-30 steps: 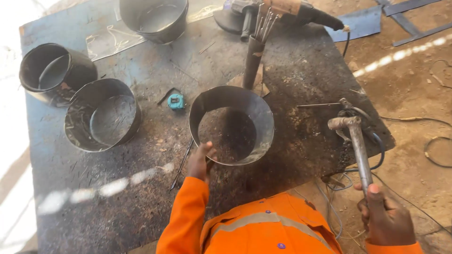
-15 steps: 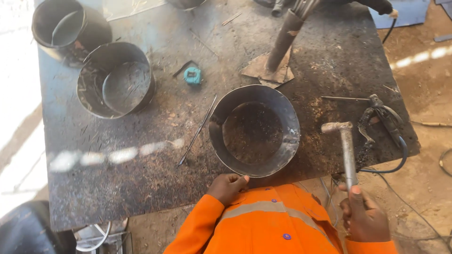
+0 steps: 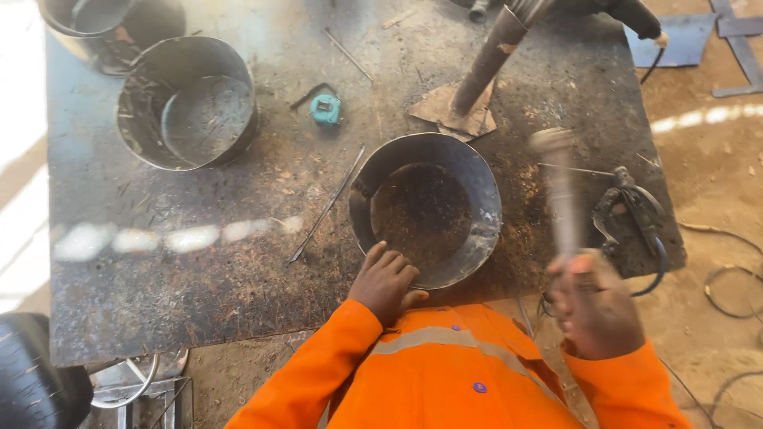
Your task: Hammering a circular metal band on a workbench to shape it or remove welding slag
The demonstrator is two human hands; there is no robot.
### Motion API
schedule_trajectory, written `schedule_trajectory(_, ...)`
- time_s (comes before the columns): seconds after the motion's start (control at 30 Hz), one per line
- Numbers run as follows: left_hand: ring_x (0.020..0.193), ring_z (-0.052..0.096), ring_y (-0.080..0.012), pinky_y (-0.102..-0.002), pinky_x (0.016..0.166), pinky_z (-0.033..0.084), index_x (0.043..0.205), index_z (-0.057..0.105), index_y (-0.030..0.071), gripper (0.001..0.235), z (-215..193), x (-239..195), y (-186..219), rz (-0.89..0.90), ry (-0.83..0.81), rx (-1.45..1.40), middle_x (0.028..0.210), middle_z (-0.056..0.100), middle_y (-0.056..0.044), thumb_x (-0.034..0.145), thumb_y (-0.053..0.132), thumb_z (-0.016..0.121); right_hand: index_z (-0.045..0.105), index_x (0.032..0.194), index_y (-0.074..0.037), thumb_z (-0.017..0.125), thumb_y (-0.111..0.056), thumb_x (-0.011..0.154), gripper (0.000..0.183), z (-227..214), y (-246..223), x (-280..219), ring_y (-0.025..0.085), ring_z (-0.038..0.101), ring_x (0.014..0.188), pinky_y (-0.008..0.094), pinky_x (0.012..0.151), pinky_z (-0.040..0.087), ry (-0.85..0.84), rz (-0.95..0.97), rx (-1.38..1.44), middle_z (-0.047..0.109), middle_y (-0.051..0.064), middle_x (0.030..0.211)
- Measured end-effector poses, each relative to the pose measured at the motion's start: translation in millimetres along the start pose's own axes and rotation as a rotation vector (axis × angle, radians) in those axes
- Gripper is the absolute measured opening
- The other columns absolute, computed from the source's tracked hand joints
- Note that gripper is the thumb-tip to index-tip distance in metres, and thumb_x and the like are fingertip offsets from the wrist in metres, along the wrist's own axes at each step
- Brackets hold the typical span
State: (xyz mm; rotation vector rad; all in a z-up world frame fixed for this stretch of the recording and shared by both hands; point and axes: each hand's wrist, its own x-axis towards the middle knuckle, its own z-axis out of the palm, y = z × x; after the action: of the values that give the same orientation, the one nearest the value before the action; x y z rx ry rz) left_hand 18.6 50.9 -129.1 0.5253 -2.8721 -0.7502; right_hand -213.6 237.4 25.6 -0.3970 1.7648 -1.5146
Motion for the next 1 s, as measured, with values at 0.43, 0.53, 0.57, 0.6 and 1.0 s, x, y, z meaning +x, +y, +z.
schedule_trajectory(0.43,0.084,0.068,-0.028,-0.041,0.09,0.047,0.088,0.065,0.008,0.029,83.4,-7.5,-31.8,0.224,0.282,0.195,0.083,0.067,-0.013,0.101,0.033,0.058,0.059,0.11,-0.02,0.033,-0.047,0.105,0.038,-0.6,30.6,81.7,0.03,0.072,0.076,0.044,0.068,0.056,-0.212,-0.396,-1.897,0.07,0.01,0.08)
schedule_trajectory(0.53,0.075,0.063,-0.0281,-0.041,0.085,0.047,0.079,0.062,0.007,0.031,76.2,2.2,-18.3,0.23,0.302,0.186,0.074,0.061,-0.012,0.1,0.029,0.055,0.058,0.12,-0.023,0.024,-0.061,0.104,0.054,5.8,-1.4,88.5,0.042,0.077,0.102,0.052,0.087,0.057,-0.298,0.197,-1.956,0.081,0.018,0.099)
schedule_trajectory(0.57,0.073,0.061,-0.0279,-0.04,0.084,0.046,0.076,0.059,0.008,0.034,77.3,7.1,-16.2,0.26,0.297,0.166,0.071,0.058,-0.011,0.102,0.029,0.052,0.054,0.12,-0.021,0.019,-0.062,0.105,0.056,9.1,-7.6,76.1,0.041,0.078,0.102,0.051,0.088,0.057,-0.288,0.233,-1.96,0.08,0.018,0.1)
schedule_trajectory(0.6,0.073,0.061,-0.0279,-0.04,0.084,0.046,0.076,0.059,0.008,0.034,76.0,7.3,-16.8,0.269,0.302,0.164,0.071,0.058,-0.011,0.102,0.029,0.052,0.054,0.12,-0.021,0.019,-0.062,0.105,0.056,27.3,-22.7,60.3,0.041,0.078,0.102,0.051,0.088,0.057,-0.276,0.236,-1.961,0.08,0.018,0.1)
schedule_trajectory(1.0,0.064,0.063,-0.0272,-0.039,0.075,0.047,0.077,0.062,0.008,0.021,53.4,9.1,-10.5,0.335,0.234,0.229,0.069,0.062,-0.011,0.094,0.021,0.057,0.049,0.129,-0.029,0.019,-0.059,0.101,0.051,5.1,-32.0,70.6,0.041,0.078,0.105,0.051,0.093,0.059,-0.287,0.354,-1.906,0.082,0.016,0.103)
